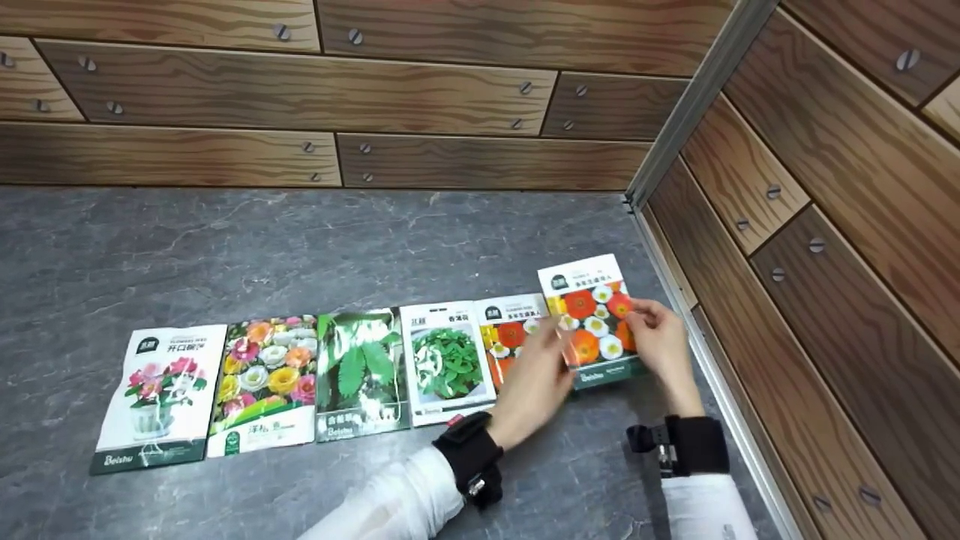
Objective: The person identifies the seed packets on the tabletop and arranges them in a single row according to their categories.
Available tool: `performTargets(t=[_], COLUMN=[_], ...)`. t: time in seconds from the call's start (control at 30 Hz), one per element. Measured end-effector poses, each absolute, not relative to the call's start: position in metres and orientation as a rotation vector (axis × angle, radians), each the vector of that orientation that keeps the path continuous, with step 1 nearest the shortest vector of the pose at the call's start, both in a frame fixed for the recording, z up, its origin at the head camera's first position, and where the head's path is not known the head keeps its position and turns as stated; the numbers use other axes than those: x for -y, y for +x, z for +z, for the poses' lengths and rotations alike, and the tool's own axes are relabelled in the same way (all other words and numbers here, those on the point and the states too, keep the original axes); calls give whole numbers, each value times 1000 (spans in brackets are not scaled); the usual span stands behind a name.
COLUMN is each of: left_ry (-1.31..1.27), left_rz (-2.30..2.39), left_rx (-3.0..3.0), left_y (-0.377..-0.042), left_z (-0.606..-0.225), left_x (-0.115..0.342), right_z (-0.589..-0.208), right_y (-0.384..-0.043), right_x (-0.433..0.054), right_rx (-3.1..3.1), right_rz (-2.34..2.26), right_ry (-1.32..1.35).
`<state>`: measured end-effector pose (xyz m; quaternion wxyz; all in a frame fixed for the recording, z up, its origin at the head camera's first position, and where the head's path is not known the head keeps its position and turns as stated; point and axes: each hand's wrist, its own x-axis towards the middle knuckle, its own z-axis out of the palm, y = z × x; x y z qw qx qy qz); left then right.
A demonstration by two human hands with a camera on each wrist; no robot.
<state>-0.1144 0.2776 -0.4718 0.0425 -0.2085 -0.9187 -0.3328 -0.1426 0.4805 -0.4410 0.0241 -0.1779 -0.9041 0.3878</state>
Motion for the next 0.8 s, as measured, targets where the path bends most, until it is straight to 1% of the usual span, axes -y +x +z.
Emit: performTargets(t=[0.1, 0.17, 0.23, 0.43, 0.67, 0.8], left_ry=[-946, -1068, -1133, -1198, -1214, -1220], left_rz=[-536, -371, -306, -248, -206, -175], left_rx=[2881, 2903, 2922, 2945, 2976, 2971], left_y=[-112, -112, -112, -109, -107, -106], left_z=[-473, -475, -476, -479, -477, -477], left_x=[-278, -279, -279, -280, -280, -282], right_z=[-445, -448, -451, -460, -467, -471], right_y=[-144, -146, -147, -146, -151, -152], right_x=[-489, -492, -495, -500, -499, -499], right_rx=[2830, 2846, 2864, 2889, 2910, 2951], right_rz=[1151, 1126, 1107, 1113, 1092, 989], right_ry=[-565, -567, -567, -618, -581, -562])
